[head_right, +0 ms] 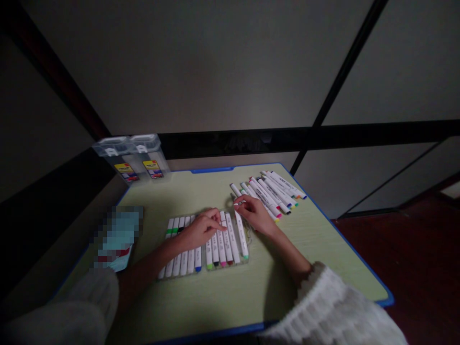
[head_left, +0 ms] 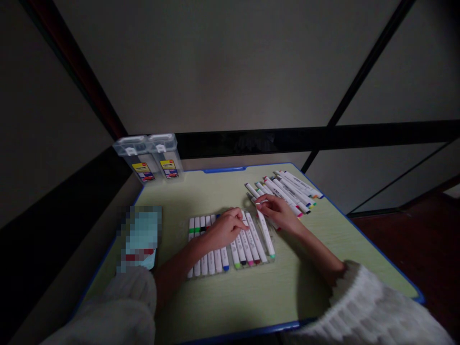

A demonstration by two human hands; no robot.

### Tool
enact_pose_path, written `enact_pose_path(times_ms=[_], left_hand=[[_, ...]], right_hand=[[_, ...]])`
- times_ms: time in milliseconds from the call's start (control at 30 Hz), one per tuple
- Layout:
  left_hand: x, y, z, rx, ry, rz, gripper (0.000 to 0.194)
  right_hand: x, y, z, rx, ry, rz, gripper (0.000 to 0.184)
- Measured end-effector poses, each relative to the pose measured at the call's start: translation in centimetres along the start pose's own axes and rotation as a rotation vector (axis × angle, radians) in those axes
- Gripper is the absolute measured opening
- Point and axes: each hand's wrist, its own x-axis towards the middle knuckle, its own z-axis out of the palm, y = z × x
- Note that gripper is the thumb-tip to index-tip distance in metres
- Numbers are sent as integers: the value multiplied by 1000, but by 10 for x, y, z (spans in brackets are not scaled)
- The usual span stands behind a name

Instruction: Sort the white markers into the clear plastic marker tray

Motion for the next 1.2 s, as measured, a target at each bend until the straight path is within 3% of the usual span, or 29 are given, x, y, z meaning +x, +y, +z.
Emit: enact_pose_path(times_ms=[167, 433, 700, 833, 1000, 1200], left_hand=[[-2, 0, -8, 59, -70, 61, 30], [-2, -1, -6, 99, -50, 79, 33], [-2, 0, -5, 101, -35, 86, 35], [-2, -1, -5, 105, -32, 89, 35], [-2, -1, -5, 112, -33, 96, 34], [-2, -1, -5, 115, -32, 96, 35]], right_hand=[[0, 1, -1, -71, -24, -8, 23], [0, 4, -8, -181, -145, -36, 21], [-3, -3, -20, -351, -91, -93, 26], [-8, -7, -29, -542, -42, -149, 43], [-15, -5, -27, -627, -144, -160, 70], [-18, -3, -20, -627, -217, -187, 76]])
